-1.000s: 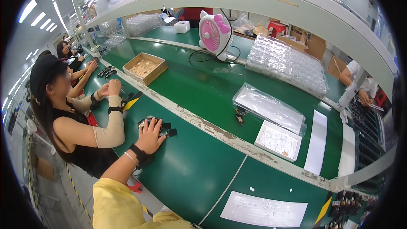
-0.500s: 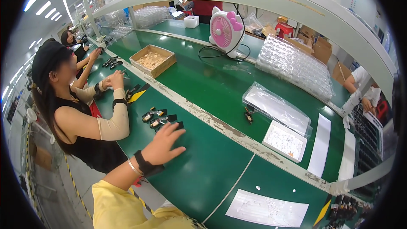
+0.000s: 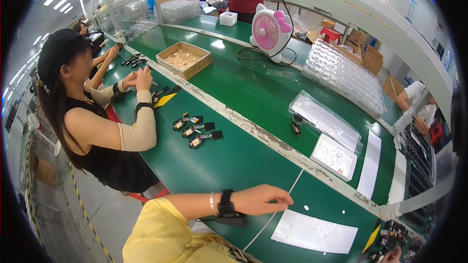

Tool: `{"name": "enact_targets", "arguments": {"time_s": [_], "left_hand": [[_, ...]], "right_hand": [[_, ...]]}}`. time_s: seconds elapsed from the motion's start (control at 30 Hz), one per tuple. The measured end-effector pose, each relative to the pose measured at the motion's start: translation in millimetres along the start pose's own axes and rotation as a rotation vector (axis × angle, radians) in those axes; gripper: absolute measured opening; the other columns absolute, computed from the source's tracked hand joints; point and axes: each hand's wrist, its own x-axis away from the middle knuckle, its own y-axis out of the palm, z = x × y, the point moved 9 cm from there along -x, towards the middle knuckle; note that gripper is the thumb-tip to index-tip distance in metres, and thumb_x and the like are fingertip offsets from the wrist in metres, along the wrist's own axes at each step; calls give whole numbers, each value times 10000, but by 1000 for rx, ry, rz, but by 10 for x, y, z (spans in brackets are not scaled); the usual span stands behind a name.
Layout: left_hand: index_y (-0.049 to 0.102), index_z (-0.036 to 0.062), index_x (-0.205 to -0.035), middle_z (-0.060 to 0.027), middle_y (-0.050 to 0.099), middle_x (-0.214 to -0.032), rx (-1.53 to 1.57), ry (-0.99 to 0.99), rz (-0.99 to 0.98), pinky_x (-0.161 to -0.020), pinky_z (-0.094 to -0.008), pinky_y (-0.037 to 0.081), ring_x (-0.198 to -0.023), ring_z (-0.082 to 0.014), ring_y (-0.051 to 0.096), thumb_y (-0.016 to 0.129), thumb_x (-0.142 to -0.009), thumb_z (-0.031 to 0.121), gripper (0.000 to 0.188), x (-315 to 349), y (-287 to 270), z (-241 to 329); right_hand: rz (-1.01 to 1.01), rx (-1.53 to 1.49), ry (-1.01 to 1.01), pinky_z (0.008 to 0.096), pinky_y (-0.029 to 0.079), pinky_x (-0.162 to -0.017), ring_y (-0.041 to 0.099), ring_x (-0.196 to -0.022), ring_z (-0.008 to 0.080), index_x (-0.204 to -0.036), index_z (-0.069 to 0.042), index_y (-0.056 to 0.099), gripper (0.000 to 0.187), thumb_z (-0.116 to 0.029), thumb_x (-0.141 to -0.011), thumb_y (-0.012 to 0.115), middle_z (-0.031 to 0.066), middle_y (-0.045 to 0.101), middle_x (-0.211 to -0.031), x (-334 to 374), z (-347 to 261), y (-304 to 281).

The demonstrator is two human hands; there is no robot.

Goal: Assembling small electronic components by hand at an assembly station.

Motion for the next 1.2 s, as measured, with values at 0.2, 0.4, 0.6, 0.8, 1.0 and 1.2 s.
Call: {"name": "enact_targets", "arguments": {"time_s": [0.2,0.4,0.6,0.8,1.0,1.2], "left_hand": [[504,62,-1188,-61,579,-1054,733,-171,-291,-831,-273,454,-937,-145,567,414,-948,280,336,-184,756,-184],[387,98,-1291,-69,540,-1099,1041,-304,-341,-877,-282,447,-1001,-121,540,329,-964,361,423,-51,1051,-181],[409,69,-1210,-45,476,-1046,1298,-282,-47,-844,-282,460,-939,-96,518,405,-947,224,305,-14,737,-394],[394,78,-1220,-32,484,-1047,1416,-257,-29,-840,-280,444,-918,-106,524,396,-937,168,297,59,745,-391],[473,103,-1180,-10,527,-940,1531,-306,14,-724,-261,467,-773,-104,554,384,-956,235,275,80,925,-418],[405,82,-1268,-39,522,-1016,1381,-349,-10,-763,-263,487,-852,-105,564,366,-953,174,330,136,963,-448]], "right_hand": [[26,-312,-582,335,463,-626,568,-690,246,-1009,-6,587,230,-58,-787,615,156,586,-844,183,-1781,-288],[-441,-553,-1080,354,486,-610,588,-728,295,-957,-51,598,296,-20,-666,647,132,595,-880,1138,-3311,29],[-486,-620,-1208,325,445,-498,554,-597,242,-912,-62,609,336,-24,-578,620,62,548,-829,1520,-3758,307],[-447,-683,-1120,322,443,-505,567,-614,242,-905,-64,603,359,-13,-552,642,74,562,-851,1537,-3685,357],[-403,-795,-1023,324,438,-502,578,-647,256,-876,-66,603,343,-3,-543,653,88,571,-826,1562,-3595,378],[-546,-803,-1012,346,491,-600,602,-744,287,-943,-65,602,327,-37,-624,668,110,602,-920,1575,-3573,377]]}}
